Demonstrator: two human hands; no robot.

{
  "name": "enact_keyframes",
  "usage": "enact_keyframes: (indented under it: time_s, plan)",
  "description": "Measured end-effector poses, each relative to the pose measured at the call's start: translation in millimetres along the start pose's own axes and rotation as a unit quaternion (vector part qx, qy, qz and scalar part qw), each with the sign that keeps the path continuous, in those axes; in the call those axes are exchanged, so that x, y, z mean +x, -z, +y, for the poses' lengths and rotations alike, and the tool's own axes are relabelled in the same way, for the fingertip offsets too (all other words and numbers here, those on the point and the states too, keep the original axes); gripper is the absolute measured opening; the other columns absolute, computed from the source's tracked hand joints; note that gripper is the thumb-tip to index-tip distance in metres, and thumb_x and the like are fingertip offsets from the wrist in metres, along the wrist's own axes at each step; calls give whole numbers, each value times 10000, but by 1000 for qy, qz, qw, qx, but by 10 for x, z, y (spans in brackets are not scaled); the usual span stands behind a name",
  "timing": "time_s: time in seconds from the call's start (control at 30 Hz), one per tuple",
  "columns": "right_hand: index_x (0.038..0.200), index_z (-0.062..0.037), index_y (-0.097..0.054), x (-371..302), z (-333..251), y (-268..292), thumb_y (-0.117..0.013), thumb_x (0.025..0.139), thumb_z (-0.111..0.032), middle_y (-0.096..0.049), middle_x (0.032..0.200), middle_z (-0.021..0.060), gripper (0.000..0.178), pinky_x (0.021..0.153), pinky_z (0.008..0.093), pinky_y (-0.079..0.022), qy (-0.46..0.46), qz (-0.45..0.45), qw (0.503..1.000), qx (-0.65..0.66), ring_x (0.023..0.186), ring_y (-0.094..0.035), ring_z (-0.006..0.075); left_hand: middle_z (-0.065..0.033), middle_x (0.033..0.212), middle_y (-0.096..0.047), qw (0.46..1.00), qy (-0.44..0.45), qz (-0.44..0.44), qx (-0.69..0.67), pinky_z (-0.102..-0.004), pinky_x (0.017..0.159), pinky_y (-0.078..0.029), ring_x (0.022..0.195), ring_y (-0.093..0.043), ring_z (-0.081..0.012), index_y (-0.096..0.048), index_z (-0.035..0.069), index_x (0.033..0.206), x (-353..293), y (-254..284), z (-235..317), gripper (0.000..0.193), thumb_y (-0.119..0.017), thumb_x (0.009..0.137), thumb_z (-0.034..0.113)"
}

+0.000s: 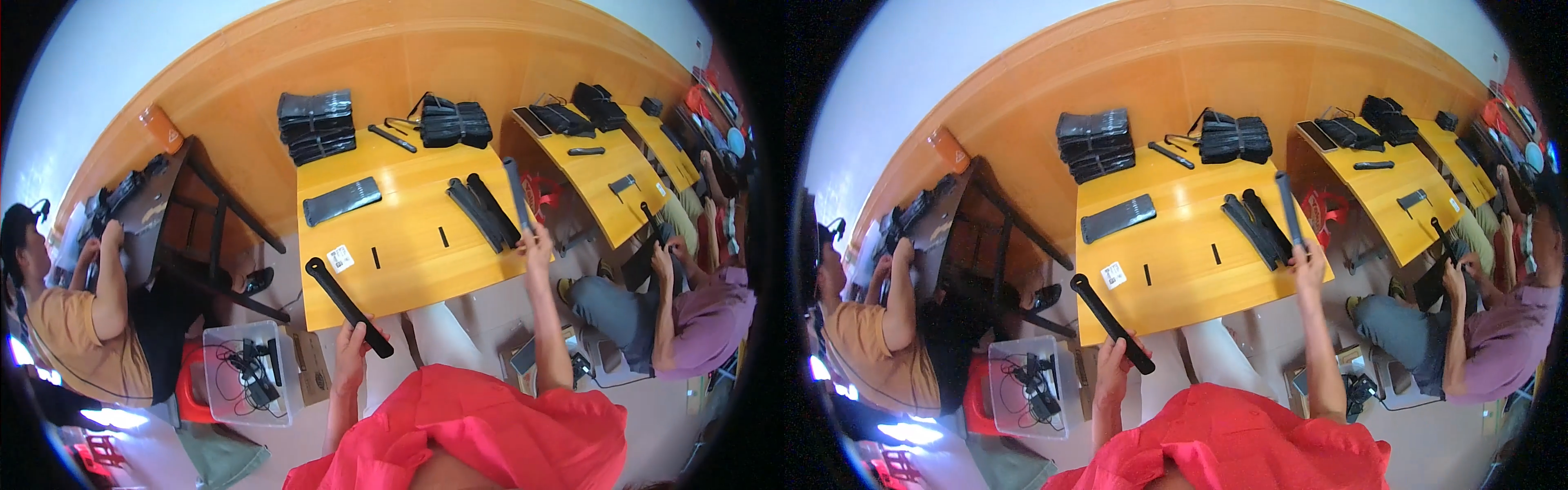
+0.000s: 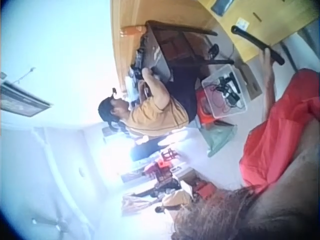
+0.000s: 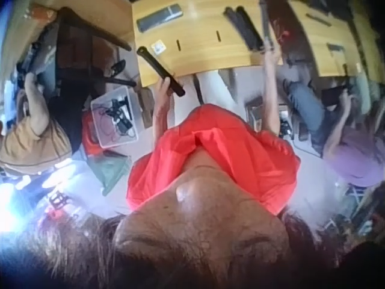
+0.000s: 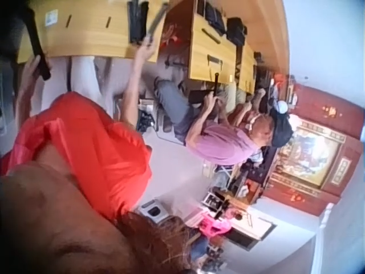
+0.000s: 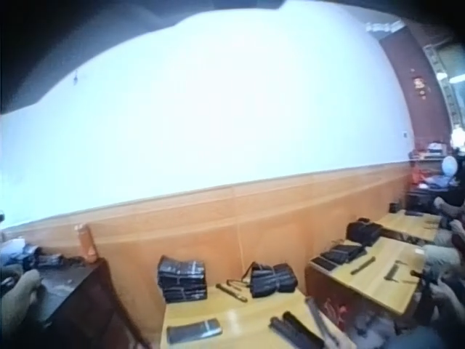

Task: The recorder is seen inspecting and assembling black plastic strap components at a workbench.

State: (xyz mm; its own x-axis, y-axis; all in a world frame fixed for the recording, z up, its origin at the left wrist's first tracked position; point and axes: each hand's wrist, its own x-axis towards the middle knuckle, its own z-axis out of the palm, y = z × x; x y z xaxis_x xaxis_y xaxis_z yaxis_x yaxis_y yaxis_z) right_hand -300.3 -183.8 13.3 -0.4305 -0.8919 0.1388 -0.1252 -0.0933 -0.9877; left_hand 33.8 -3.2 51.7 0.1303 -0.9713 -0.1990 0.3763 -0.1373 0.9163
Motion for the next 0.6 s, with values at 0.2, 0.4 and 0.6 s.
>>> enact_keyframes:
  time_s: [0.2, 0.4, 0.6]
  plan:
    - [1039, -25, -603, 726, 618, 250, -575, 817, -182, -553, 933, 187, 273, 794, 412, -416, 128, 3, 931, -342, 881, -551, 345, -73, 858, -591, 1000, 12, 10, -6, -293, 718, -489, 775, -616, -179, -500, 35, 1078, -100, 117, -61, 246, -459, 934, 230]
    - [1023, -26, -627, 764, 653, 328, -538, 843, -231, -580, 980, 207, 287, 815, 409, -423, 122, -118, 907, -385, 918, -557, 343, -66, 856, -594, 999, 28, 20, 0, -282, 687, -491, 782, -613, -168, -512, 40, 1079, -229, 34, -40, 231, -477, 923, 206]
    - [991, -2, -624, 200, -104, 1, -554, 861, -175, -584, 934, 112, 228, 750, 313, -454, 202, -82, 957, -191, 847, -577, 240, -50, 843, -576, 996, 16, 55, -74, -292, 682, -504, 793, -609, -163, -505, 42, 1115, 39, -53, 60, 239, -486, 919, 178]
